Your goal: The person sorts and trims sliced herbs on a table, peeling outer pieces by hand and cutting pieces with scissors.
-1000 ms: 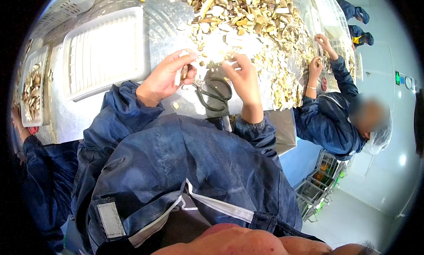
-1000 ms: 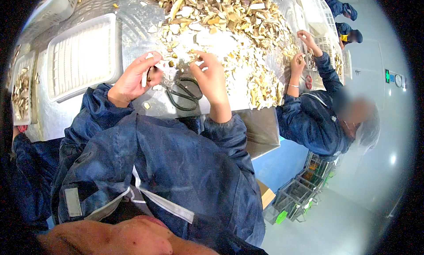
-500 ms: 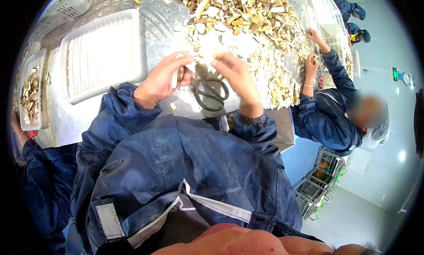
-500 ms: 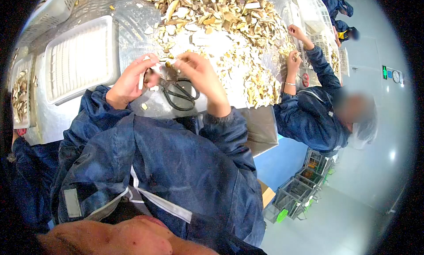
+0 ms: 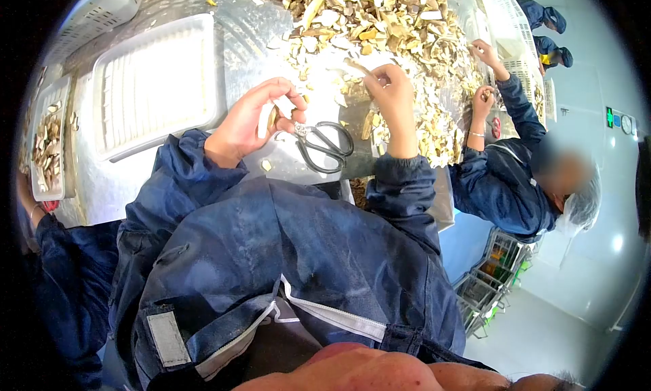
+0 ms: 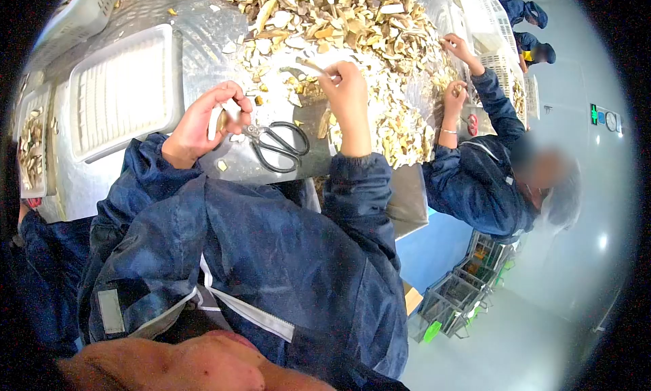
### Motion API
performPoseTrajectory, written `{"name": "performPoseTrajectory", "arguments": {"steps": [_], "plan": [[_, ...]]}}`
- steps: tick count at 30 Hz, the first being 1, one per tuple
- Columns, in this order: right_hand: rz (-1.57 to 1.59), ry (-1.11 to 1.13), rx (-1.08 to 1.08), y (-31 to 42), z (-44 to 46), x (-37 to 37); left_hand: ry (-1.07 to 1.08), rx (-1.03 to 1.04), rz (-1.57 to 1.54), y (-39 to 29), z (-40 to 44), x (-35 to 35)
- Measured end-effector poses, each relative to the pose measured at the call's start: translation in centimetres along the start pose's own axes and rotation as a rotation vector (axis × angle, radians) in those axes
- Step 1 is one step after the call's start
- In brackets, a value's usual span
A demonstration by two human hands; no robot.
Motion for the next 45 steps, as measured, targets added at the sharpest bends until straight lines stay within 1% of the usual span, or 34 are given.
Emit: {"name": "performPoseTrajectory", "arguments": {"steps": [2,3,6,7,9,10,11,12,14,15,18,21,24,26,27,30,31,32,34,35,37,40,41,44,45], "plan": [[-0.062,-0.117,-0.119,1.9,-1.9,-0.7,0.024,-0.006,-0.050,0.1,0.1,-0.3],[0.002,-0.102,-0.194,2.3,-2.7,-0.3,0.038,-0.008,-0.074,0.1,0.2,-0.2],[0.193,-0.028,-0.071,1.2,-3.8,-0.1,0.053,-0.004,-0.085,-0.3,0.1,0.0],[0.145,-0.065,-0.014,0.5,-3.6,-0.8,0.007,-0.010,-0.095,-0.3,-0.1,-0.1],[0.102,-0.123,0.015,-0.3,-3.5,-1.3,-0.072,-0.028,-0.114,-0.1,-0.2,-0.1],[0.081,-0.155,0.026,-0.4,-3.4,-1.6,-0.015,-0.027,-0.114,-0.1,-0.1,0.0],[0.112,-0.110,0.039,-0.3,-3.5,-1.3,0.039,-0.024,-0.115,-0.1,0.1,-0.2],[0.070,-0.109,-0.004,0.4,-3.7,-0.8,0.091,-0.020,-0.115,0.0,0.1,-0.3],[-0.016,-0.107,-0.093,1.6,-3.8,0.3,0.083,-0.015,-0.115,0.1,0.2,-0.7],[-0.084,-0.143,-0.156,2.0,-3.8,0.9,0.079,-0.012,-0.115,0.1,0.2,-0.6],[-0.139,-0.102,-0.146,2.3,-3.9,1.5,0.027,0.013,-0.076,-0.2,0.0,-0.2],[0.317,0.174,0.165,1.8,-4.2,1.8,0.063,0.026,-0.118,0.0,0.3,-0.5],[0.733,0.209,0.226,3.6,-4.9,1.3,-0.050,0.058,-0.073,0.1,0.2,-0.7],[0.795,0.282,0.099,6.5,-5.2,1.1,-0.026,0.095,-0.121,0.5,0.3,-0.3],[0.860,0.375,0.060,7.6,-5.3,1.6,-0.015,0.114,-0.143,0.5,0.4,-0.1],[0.471,0.218,0.029,7.2,-2.1,2.1,0.008,0.115,-0.184,0.0,0.0,0.7],[0.234,0.070,-0.018,7.2,-0.4,1.5,-0.015,0.123,-0.164,-0.3,-0.1,0.7],[0.073,-0.133,-0.144,6.5,1.2,1.6,0.006,0.109,-0.156,-0.3,0.0,0.3],[-0.189,-0.310,-0.281,5.4,3.3,2.5,0.045,0.091,-0.139,-0.6,0.2,-0.6],[-0.217,-0.280,-0.283,4.7,3.8,3.2,0.010,0.104,-0.122,-0.6,0.0,-0.4],[-0.275,-0.217,-0.289,4.8,4.5,3.6,0.009,0.082,-0.108,-0.5,0.2,-0.7],[-0.160,-0.109,-0.213,5.1,3.7,2.9,-0.029,0.082,-0.096,-0.4,0.2,-0.9],[-0.046,-0.035,-0.152,5.5,3.3,2.6,-0.045,0.086,-0.089,-0.5,0.2,-0.6],[0.521,0.213,-0.021,8.4,-0.1,1.7,-0.089,0.101,-0.144,-0.8,-0.1,0.8],[0.543,0.253,-0.085,9.0,-0.3,2.1,-0.102,0.107,-0.172,-0.9,-0.1,1.1]]}}
Point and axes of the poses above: each hand's wrist, its own z-axis towards the middle knuckle, its own x-axis out of the palm, y = z × x, the point moved 5 cm from there along z, towards the middle knuckle, and after that the axes turned 9 degrees about -z, right-handed, at the moved point
